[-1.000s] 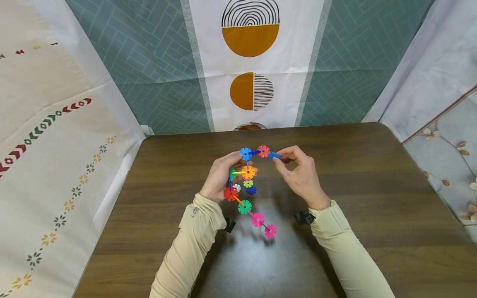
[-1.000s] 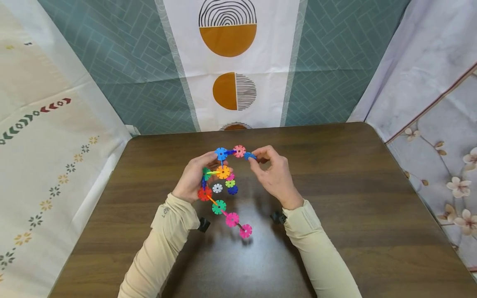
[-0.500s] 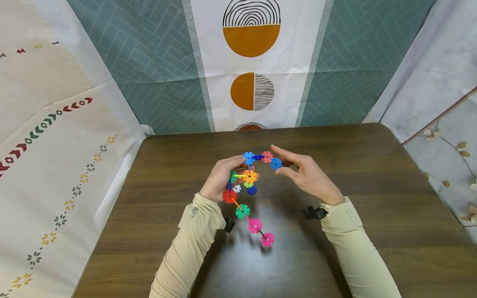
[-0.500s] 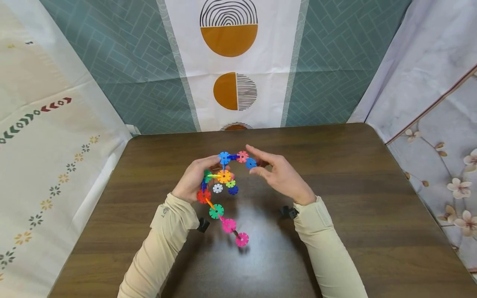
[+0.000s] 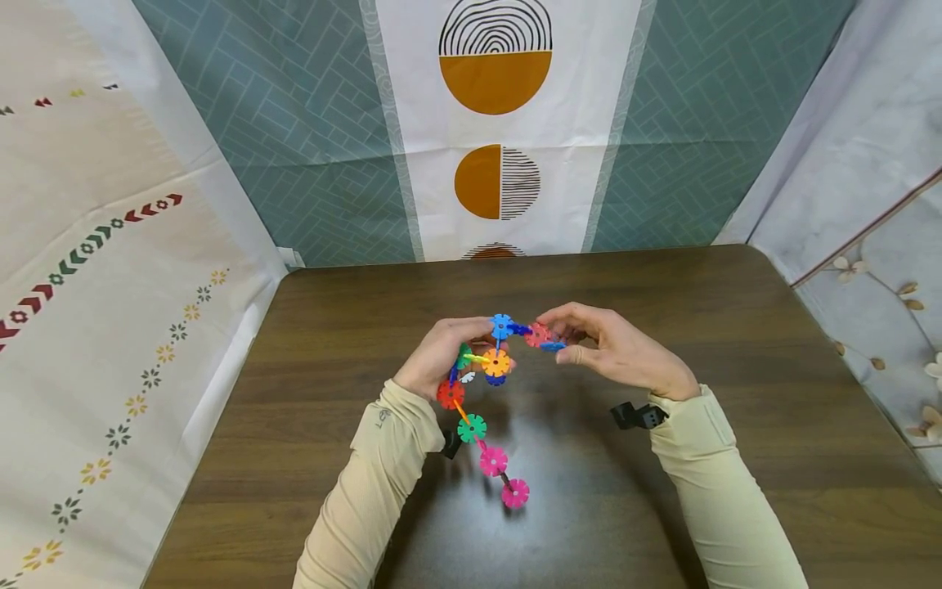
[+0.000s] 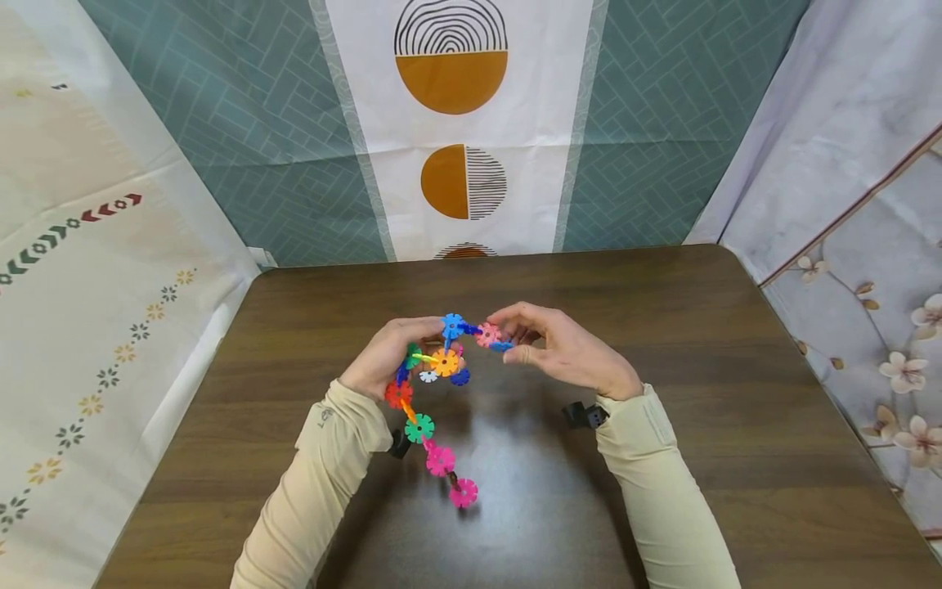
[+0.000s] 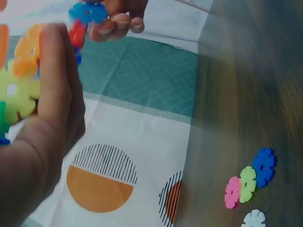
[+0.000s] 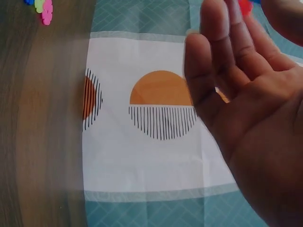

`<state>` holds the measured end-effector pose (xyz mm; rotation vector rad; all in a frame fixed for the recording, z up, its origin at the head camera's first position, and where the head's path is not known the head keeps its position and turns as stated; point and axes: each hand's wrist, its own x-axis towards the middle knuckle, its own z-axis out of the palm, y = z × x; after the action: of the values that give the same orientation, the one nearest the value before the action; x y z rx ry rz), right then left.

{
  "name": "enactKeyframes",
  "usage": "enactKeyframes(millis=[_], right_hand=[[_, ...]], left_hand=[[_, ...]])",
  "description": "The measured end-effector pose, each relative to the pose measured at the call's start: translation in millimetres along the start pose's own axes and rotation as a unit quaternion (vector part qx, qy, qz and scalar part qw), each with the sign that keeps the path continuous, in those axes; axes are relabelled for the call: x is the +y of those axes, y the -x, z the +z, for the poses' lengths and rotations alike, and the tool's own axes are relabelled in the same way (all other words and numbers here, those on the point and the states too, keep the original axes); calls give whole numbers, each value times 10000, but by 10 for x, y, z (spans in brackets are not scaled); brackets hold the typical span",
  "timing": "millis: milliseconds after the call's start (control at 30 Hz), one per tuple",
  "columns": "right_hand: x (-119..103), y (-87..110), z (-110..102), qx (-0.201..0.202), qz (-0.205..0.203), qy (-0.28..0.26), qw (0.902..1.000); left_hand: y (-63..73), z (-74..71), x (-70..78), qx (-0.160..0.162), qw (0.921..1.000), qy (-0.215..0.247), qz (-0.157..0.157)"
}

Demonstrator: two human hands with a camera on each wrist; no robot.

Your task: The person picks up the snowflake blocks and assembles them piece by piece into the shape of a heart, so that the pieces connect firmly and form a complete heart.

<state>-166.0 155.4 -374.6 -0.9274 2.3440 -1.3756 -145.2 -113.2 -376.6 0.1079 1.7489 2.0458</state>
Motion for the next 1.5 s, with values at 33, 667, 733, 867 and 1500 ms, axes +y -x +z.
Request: enactKeyframes(millis=[33, 667, 733, 867, 1500], right_hand=[[-7, 1, 8, 26, 37, -100, 9999], [-51, -3, 280, 1562, -422, 537, 9854], [-62, -6, 310, 1606, -586, 662, 9830], [-67, -3, 341, 1675, -756, 780, 9799], [-25, -30, 386, 1820, -1013, 697, 9756]], left_hand=[[-6, 16, -3, -65, 10000, -15, -12], [-20, 144, 25, -716, 9940, 818, 153], [-13, 153, 27, -796, 9929, 871, 149], [-6, 152, 25, -887, 9917, 907, 188], [-21, 161, 0, -60, 9985, 166, 521]])
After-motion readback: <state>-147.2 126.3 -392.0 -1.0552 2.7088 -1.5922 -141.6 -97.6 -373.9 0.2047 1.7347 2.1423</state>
